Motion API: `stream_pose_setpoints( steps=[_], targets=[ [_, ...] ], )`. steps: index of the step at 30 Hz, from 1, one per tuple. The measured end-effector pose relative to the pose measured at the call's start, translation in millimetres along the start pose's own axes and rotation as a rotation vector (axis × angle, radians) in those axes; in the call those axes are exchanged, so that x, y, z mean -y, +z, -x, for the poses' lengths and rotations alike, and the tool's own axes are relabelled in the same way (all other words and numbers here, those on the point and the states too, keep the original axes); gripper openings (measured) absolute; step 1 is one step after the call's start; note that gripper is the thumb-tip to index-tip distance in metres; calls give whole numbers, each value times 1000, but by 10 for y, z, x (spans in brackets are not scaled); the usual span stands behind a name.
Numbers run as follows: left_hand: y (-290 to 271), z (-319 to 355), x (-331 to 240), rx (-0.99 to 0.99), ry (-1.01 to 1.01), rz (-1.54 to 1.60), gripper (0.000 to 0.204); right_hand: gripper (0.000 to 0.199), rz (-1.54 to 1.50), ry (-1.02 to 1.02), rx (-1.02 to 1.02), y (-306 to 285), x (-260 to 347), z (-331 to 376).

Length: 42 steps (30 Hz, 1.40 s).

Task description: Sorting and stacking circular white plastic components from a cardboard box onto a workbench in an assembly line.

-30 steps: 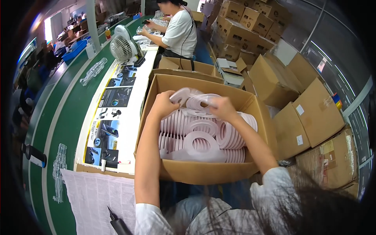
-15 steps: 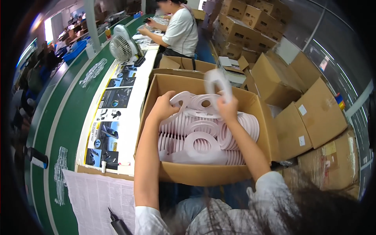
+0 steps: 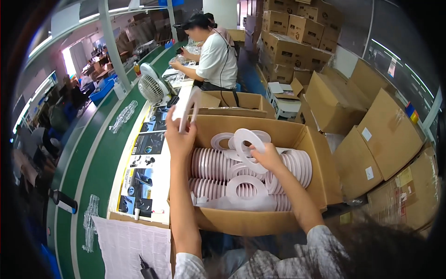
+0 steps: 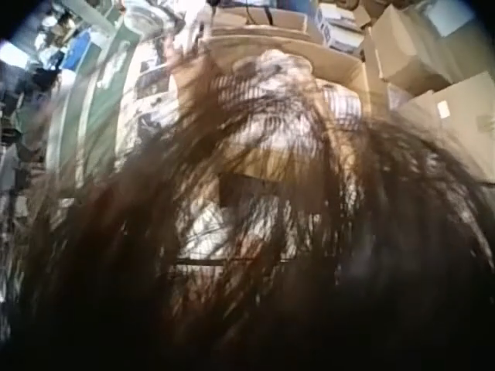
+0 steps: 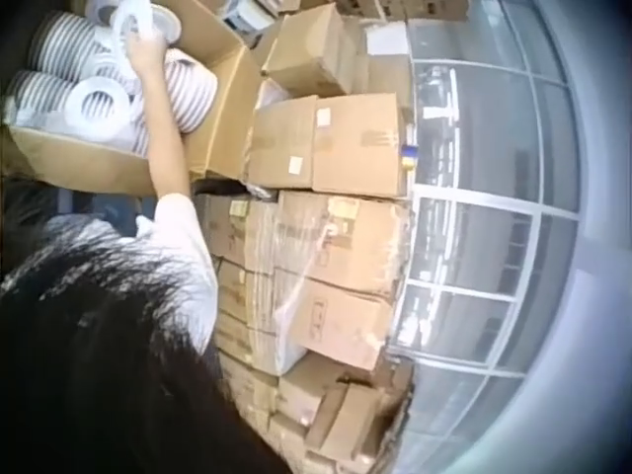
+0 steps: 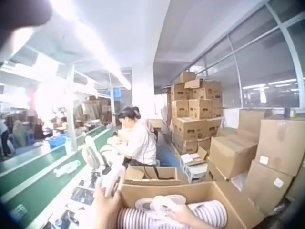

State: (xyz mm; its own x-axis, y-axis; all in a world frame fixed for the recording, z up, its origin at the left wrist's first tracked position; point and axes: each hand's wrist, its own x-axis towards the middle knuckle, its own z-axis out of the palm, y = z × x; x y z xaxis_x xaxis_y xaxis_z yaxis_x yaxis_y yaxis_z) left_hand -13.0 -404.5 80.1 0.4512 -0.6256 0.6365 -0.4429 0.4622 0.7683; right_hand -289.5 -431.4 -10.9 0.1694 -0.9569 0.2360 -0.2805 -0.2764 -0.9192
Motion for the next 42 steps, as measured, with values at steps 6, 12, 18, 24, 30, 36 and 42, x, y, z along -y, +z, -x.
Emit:
stream_pose_setpoints(
  steps=[6,12,18,24,30,36,42],
  targets=[
    [199,303,-360,814,325,-540,66,21,-52,38,311,118,229,-4],
    [99,491,-346,933,443,-650,75,25,-45,133,331,250,196,-7],
    [-100,623,-304,561,255,-620,70,26,6,144,336,325,133,52],
    [-207,823,-247,263,386,-496,58,24,202,8,317,466,-130,12],
    [-48,1085,-180,358,238,-512,77,24,21,21,385,335,66,40],
    [-202,1102,186,-218,-202,-49,75,18,98,-10,340,203,153,91],
    [-177,1081,138,-276,-567,338,72,28,-603,77,349,-9,394,152]
  ],
)
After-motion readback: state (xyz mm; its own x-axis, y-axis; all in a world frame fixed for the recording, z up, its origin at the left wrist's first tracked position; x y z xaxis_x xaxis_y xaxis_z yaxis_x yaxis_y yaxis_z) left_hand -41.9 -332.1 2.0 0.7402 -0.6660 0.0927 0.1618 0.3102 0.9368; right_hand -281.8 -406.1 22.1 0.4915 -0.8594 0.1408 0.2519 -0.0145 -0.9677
